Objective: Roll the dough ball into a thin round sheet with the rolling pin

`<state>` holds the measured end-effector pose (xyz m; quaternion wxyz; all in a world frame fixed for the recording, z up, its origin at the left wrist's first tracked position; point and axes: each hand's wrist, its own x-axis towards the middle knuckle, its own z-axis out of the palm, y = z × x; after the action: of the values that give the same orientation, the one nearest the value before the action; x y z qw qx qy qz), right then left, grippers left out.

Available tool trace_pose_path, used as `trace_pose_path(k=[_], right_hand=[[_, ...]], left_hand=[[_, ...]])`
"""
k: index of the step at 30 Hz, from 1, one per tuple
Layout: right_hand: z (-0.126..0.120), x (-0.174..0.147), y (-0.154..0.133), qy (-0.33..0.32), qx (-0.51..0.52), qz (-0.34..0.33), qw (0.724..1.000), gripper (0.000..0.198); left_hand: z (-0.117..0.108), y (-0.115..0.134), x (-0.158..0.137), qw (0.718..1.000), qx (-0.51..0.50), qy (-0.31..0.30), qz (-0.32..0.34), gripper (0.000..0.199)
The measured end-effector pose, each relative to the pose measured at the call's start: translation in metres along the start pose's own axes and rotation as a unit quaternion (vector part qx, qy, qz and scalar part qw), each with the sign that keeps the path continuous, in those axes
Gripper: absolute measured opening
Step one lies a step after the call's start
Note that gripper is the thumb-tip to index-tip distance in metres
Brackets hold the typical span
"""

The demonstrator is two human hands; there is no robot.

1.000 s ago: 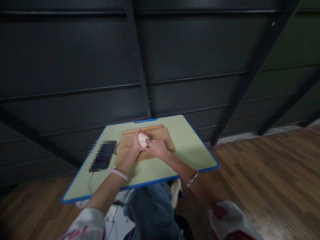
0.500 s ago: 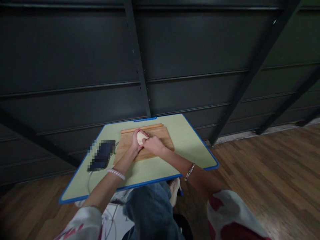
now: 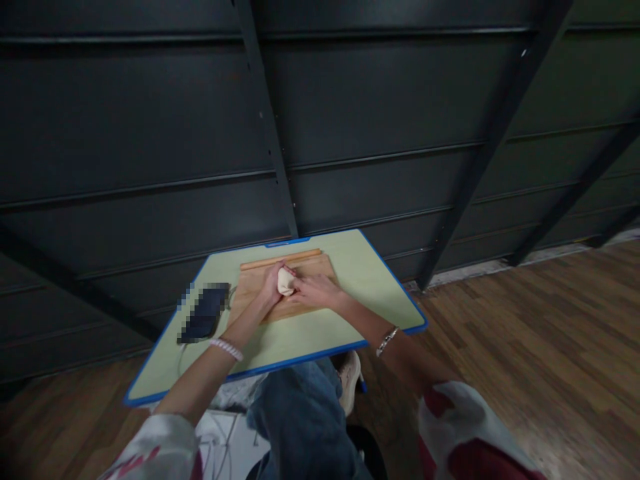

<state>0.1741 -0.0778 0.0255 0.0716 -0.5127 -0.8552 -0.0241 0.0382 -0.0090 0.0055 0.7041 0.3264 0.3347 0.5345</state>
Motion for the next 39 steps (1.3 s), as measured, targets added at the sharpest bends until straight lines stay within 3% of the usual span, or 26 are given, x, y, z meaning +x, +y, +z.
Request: trace_pose_path(k=[3,6,14,18,23,26,30,36,39], right_hand=[[0.003,-0.011,0.013,0.059,0.048,0.045,0.996,0.039],[0.015,-0.013,0.027,0.125,0.120,0.085,0.981,0.033],[0.049,0.002,0.051,0.210,0.296,0.220,0.906,0.032],[0.054,0.000,0.055,0.228,0.343,0.238,0.880,0.033],[0.053,-0.003,0.052,0.205,0.311,0.230,0.899,0.034],[0.052,-0.003,0.049,0.198,0.254,0.212,0.923,0.033],[0.050,-0.002,0.045,0.184,0.188,0.193,0.945,0.031],[0.053,-0.001,0.043,0.193,0.130,0.158,0.959,0.028],[0.056,-0.001,0.043,0.205,0.123,0.152,0.959,0.029]], left_hand=[[-0.001,0.003,-0.014,0.999,0.044,-0.017,0.025,0.012],[0.003,0.000,-0.025,0.984,0.153,-0.036,0.083,0.017],[0.015,-0.028,-0.020,0.874,0.417,-0.131,0.214,0.027],[0.017,-0.035,-0.016,0.837,0.472,-0.111,0.253,0.026],[0.023,-0.048,-0.016,0.867,0.428,0.009,0.256,0.022],[0.027,-0.052,-0.018,0.847,0.469,0.041,0.248,0.023],[0.029,-0.045,-0.021,0.798,0.553,0.040,0.235,0.022],[0.020,-0.023,-0.027,0.824,0.532,0.030,0.192,0.035],[0.004,-0.009,-0.040,0.795,0.557,-0.005,0.241,0.035]])
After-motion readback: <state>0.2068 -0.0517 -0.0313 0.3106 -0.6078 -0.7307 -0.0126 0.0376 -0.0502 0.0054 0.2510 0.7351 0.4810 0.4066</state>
